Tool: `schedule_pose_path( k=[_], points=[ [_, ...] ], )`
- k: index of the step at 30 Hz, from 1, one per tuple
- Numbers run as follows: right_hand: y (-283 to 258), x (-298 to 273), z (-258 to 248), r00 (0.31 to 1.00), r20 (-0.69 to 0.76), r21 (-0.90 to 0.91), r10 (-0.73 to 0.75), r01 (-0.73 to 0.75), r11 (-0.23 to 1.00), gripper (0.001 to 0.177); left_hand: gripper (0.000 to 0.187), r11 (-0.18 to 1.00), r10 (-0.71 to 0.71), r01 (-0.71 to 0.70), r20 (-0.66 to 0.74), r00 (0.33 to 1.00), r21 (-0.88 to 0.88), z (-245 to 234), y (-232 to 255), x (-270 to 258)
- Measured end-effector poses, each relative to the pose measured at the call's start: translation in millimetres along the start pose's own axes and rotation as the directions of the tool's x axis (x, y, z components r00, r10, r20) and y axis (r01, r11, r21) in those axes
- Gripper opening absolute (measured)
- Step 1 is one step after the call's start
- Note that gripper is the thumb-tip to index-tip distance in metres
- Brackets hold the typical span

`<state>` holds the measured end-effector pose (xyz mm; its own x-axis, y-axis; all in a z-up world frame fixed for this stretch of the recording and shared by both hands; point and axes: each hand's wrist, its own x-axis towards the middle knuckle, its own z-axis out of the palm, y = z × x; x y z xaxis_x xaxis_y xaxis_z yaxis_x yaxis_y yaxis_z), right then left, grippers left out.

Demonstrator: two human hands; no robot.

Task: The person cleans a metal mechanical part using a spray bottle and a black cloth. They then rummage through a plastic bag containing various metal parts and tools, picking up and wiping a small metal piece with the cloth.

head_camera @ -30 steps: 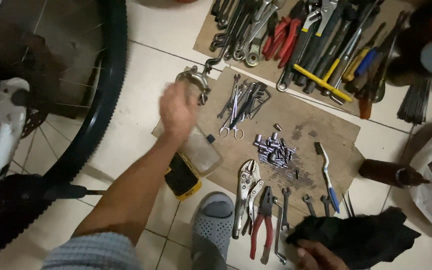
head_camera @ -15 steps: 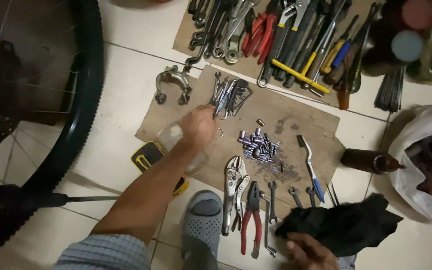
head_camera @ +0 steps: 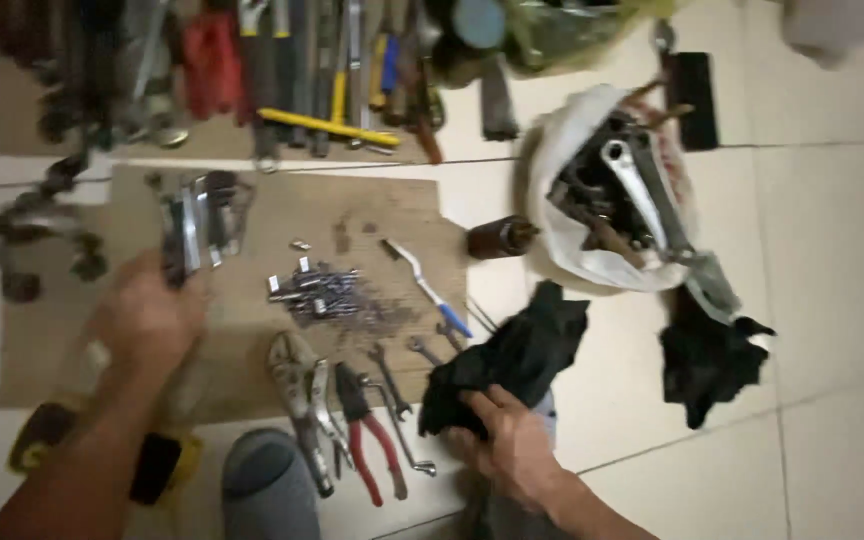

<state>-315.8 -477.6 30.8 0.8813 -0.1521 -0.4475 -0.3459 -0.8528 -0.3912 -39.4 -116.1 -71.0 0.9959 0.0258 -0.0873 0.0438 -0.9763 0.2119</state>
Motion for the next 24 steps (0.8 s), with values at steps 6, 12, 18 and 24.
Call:
schedule_pose_path(
  k=[6, 12, 18, 24],
  points=[
    [43, 14, 1, 0.998, -0.019, -0.374, 0.067, -0.069, 0.925, 0.070, 0.050, 0.962, -0.100, 0.132, 0.146, 0.984, -0.237, -57, 36, -25],
    [57, 23, -6, 0.975, -0.168, -0.325, -0.143, 0.083, 0.942, 0.017, 0.037, 0.888, -0.144, 0.272, 0.338, 0.930, -0.370, -91, 95, -90],
    [26, -3, -96, 0.932, -0.141, 0.401, 0.334, -0.255, 0.880, 0.013, 0.030, 0.852, 0.041, 0.401, 0.807, 0.590, -0.337, -103, 151, -159],
    [-6, -44, -103, 0.900, -0.411, 0.579, 0.146, 0.134, 0.804, 0.019, 0.085, 0.385, 0.332, 0.873, 0.928, 0.170, -0.298, -114, 229, -169]
  ],
)
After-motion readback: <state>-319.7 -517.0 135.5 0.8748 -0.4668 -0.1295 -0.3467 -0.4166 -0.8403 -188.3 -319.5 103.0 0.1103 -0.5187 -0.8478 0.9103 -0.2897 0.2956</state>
